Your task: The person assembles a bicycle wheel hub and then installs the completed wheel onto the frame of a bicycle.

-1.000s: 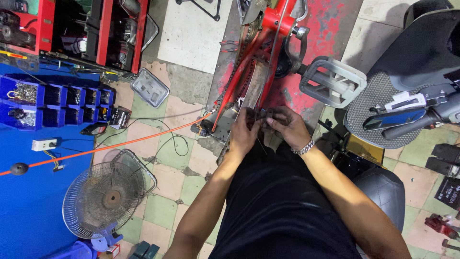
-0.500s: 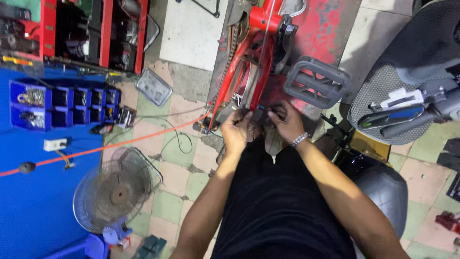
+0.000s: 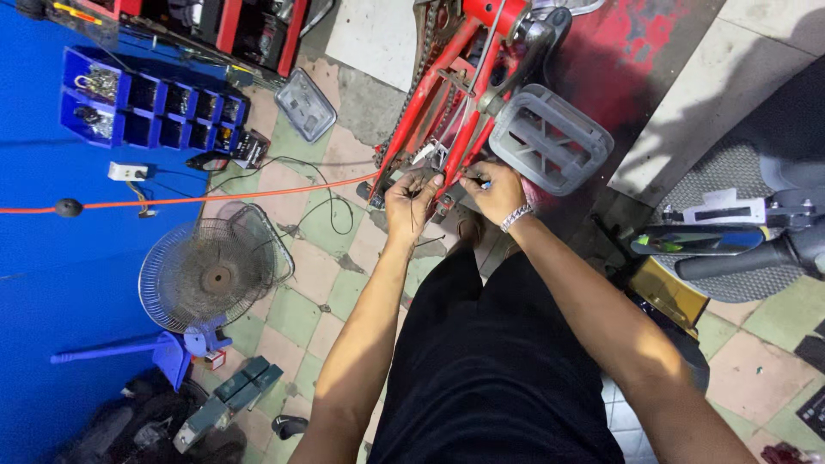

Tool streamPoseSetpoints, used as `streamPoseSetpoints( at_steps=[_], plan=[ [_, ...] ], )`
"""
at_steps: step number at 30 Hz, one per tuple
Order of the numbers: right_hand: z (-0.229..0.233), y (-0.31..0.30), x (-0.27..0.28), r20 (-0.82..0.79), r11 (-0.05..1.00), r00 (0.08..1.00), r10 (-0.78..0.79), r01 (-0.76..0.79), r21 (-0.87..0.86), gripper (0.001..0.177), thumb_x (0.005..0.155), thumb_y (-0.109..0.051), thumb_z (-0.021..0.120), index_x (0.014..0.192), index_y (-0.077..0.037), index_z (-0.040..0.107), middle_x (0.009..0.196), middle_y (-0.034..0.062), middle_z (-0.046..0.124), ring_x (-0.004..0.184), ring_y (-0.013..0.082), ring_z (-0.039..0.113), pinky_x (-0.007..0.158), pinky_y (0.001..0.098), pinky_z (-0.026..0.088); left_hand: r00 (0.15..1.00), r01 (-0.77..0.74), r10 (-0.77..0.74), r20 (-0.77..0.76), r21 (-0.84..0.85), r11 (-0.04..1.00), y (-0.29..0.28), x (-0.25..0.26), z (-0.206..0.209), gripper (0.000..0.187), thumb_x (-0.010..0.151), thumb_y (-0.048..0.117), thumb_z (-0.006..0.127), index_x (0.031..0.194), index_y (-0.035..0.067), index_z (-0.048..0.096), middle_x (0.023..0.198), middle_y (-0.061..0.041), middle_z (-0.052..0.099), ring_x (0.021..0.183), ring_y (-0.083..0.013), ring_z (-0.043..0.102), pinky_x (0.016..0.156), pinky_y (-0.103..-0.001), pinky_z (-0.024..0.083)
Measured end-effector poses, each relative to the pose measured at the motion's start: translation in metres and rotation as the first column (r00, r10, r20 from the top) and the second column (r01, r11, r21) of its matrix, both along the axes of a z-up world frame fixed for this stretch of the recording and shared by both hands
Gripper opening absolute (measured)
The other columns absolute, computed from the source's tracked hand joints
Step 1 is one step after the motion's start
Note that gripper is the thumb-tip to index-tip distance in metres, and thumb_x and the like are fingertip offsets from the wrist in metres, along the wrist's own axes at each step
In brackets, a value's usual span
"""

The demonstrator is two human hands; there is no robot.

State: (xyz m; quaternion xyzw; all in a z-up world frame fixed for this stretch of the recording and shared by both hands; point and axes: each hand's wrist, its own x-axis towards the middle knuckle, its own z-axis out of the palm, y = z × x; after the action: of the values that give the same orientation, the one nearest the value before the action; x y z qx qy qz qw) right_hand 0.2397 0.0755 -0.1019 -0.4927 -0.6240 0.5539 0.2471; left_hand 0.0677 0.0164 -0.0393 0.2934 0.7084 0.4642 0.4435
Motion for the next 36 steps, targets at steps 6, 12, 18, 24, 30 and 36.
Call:
streamPoseSetpoints(
  at_steps=[6, 12, 18, 24, 30, 36],
  plan=[
    [0.003, 0.014, 0.004, 0.033, 0.99, 0.993, 0.11, -0.112, 0.082, 0.027, 0.092, -0.021, 0.073, 0.108, 0.001, 0.075, 0.098, 0.0229, 0.074, 0.09, 0.0383, 0.071, 0.082, 0.0441, 0.053, 1.0, -0.002, 0.001, -0.031, -0.007, 1.0, -0.001, 0.007, 0.004, 0.026, 0.093, 0.017, 0.081, 0.103, -0.005, 0.072, 0.084, -0.001, 0.07, 0.073, -0.006, 0.057, 0.065, -0.023, 0.047],
    [0.006, 0.017, 0.003, 0.083, 0.978, 0.988, 0.13, -0.142, 0.154, 0.029, 0.092, -0.024, 0.074, 0.11, -0.001, 0.076, 0.097, 0.0239, 0.073, 0.089, 0.0402, 0.07, 0.08, 0.0467, 0.052, 0.999, -0.039, 0.038, -0.007, -0.107, 0.993, 0.003, 0.011, 0.017, 0.03, 0.091, 0.02, 0.08, 0.107, -0.004, 0.071, 0.084, -0.003, 0.073, 0.067, -0.0064, 0.06, 0.057, -0.023, 0.047],
    [0.019, 0.028, 0.003, 0.081, 0.976, 0.974, 0.21, -0.214, 0.047, 0.025, 0.093, -0.021, 0.071, 0.11, -0.003, 0.075, 0.092, 0.0231, 0.073, 0.085, 0.0389, 0.07, 0.078, 0.0463, 0.052, 0.999, -0.023, 0.02, -0.047, -0.055, 0.998, 0.005, 0.013, 0.02, 0.031, 0.091, 0.019, 0.081, 0.109, -0.005, 0.072, 0.089, -0.004, 0.074, 0.075, -0.0071, 0.063, 0.066, -0.023, 0.051],
    [0.02, 0.028, 0.009, 0.008, 0.976, 0.976, 0.218, -0.218, -0.009, 0.024, 0.092, -0.015, 0.072, 0.111, 0.0, 0.073, 0.091, 0.0196, 0.073, 0.079, 0.0294, 0.072, 0.072, 0.0405, 0.054, 0.995, -0.029, 0.027, -0.097, -0.022, 0.999, 0.003, 0.016, 0.018, 0.03, 0.091, 0.019, 0.08, 0.108, -0.005, 0.072, 0.09, -0.004, 0.076, 0.077, -0.0074, 0.065, 0.071, -0.024, 0.053],
    [0.004, 0.03, 0.008, -0.194, 0.96, 0.95, 0.246, -0.266, -0.086, 0.024, 0.094, -0.018, 0.074, 0.111, 0.0, 0.075, 0.092, 0.0104, 0.073, 0.08, 0.0177, 0.068, 0.071, 0.0333, 0.054, 0.993, -0.008, 0.003, -0.12, -0.04, 0.999, 0.003, 0.013, 0.018, 0.027, 0.093, 0.019, 0.079, 0.103, -0.005, 0.073, 0.085, -0.004, 0.074, 0.074, -0.0071, 0.062, 0.068, -0.024, 0.051],
    [0.0, 0.028, 0.005, -0.331, 0.96, 0.925, 0.186, -0.243, -0.138, 0.03, 0.09, -0.02, 0.079, 0.111, 0.0, 0.075, 0.104, 0.0081, 0.074, 0.094, 0.0148, 0.072, 0.082, 0.0288, 0.057, 0.997, -0.041, 0.031, -0.073, -0.129, 0.991, 0.005, 0.014, 0.022, 0.026, 0.091, 0.019, 0.081, 0.096, -0.006, 0.073, 0.077, -0.005, 0.071, 0.065, -0.0102, 0.061, 0.059, -0.027, 0.05]
  ],
)
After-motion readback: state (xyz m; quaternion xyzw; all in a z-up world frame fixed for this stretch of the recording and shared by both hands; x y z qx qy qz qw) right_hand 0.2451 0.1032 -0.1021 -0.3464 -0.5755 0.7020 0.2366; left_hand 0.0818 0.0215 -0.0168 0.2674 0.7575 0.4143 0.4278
